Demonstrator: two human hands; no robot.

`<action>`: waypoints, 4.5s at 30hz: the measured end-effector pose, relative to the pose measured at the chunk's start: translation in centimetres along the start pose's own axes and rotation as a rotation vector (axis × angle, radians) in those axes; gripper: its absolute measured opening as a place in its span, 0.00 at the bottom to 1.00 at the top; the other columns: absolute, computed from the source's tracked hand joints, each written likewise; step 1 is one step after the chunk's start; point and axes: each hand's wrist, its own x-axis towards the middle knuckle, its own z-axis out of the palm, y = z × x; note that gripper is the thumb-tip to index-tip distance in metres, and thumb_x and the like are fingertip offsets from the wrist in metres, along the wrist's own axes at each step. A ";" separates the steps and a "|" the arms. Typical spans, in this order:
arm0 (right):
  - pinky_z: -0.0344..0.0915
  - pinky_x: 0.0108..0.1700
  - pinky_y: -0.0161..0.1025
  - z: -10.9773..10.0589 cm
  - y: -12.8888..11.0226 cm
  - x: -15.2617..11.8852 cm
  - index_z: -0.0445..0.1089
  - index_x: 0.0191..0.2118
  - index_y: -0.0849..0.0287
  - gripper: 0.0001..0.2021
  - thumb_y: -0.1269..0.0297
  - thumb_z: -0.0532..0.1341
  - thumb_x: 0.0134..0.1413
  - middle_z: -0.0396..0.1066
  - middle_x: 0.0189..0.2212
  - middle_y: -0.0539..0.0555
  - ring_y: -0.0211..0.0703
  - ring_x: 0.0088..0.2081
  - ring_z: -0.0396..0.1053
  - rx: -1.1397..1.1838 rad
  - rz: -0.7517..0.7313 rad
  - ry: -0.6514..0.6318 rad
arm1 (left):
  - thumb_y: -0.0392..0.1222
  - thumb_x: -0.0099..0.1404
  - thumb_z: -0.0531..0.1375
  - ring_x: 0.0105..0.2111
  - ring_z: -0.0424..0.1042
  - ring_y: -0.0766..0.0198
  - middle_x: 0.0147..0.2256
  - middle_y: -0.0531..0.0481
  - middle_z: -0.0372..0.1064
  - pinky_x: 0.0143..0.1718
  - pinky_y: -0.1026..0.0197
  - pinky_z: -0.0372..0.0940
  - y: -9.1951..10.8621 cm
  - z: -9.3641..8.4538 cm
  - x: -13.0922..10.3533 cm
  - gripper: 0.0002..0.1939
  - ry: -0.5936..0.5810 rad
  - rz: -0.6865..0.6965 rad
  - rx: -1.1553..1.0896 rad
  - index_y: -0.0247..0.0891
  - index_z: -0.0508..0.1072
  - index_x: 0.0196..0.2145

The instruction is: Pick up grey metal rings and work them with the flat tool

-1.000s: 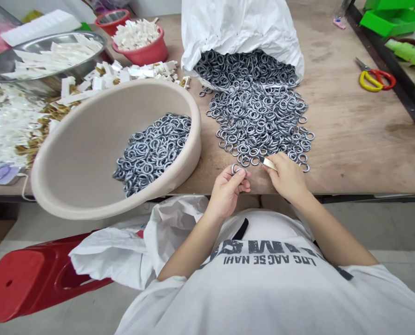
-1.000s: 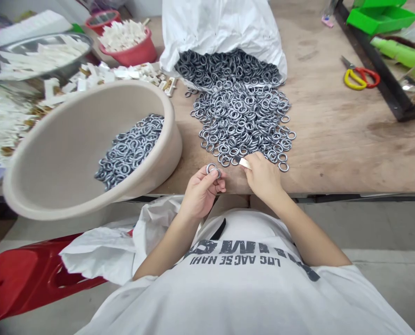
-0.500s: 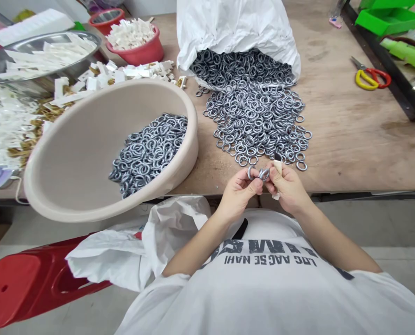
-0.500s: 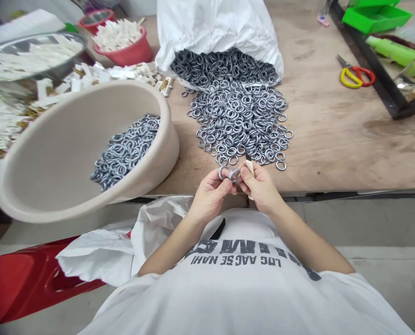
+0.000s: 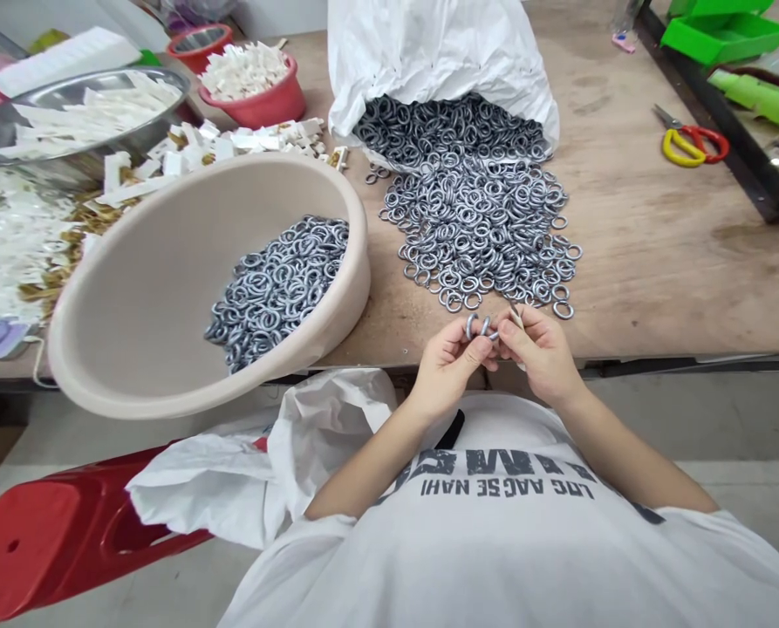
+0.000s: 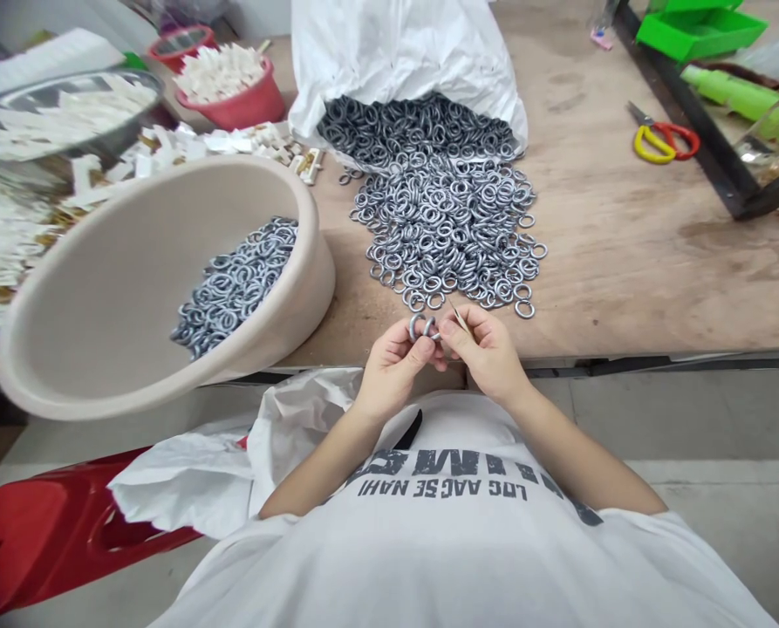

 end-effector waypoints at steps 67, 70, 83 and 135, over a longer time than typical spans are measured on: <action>0.63 0.36 0.38 -2.2 -0.9 -0.8 0.69 0.34 0.56 0.12 0.53 0.62 0.63 0.68 0.30 0.49 0.38 0.31 0.65 -0.370 -0.175 -0.017 | 0.52 0.66 0.63 0.26 0.72 0.67 0.31 0.48 0.74 0.31 0.64 0.69 0.1 -0.2 -0.4 0.15 -0.132 -0.138 -0.015 0.35 0.73 0.39; 0.65 0.32 0.37 -1.5 -0.8 -0.9 0.68 0.36 0.55 0.13 0.52 0.65 0.59 0.68 0.27 0.47 0.38 0.27 0.66 -0.257 -0.068 -0.018 | 0.50 0.66 0.65 0.29 0.75 0.66 0.32 0.47 0.75 0.35 0.63 0.72 0.4 0.0 -0.5 0.14 -0.130 -0.087 0.021 0.34 0.74 0.38; 0.58 0.35 0.38 -1.9 -1.6 -2.3 0.71 0.35 0.57 0.10 0.57 0.59 0.65 0.68 0.28 0.50 0.40 0.31 0.65 -0.804 -0.369 -0.022 | 0.49 0.64 0.66 0.33 0.73 0.63 0.31 0.49 0.74 0.39 0.61 0.69 0.3 -0.7 -0.5 0.12 0.015 0.072 0.197 0.36 0.77 0.35; 0.61 0.27 0.34 0.4 0.4 0.7 0.67 0.39 0.55 0.12 0.51 0.64 0.62 0.65 0.28 0.46 0.34 0.25 0.62 -0.070 -0.011 -0.183 | 0.50 0.64 0.66 0.23 0.71 0.69 0.28 0.50 0.74 0.26 0.67 0.68 0.5 -1.5 -1.2 0.14 -0.058 -0.116 -0.124 0.34 0.74 0.36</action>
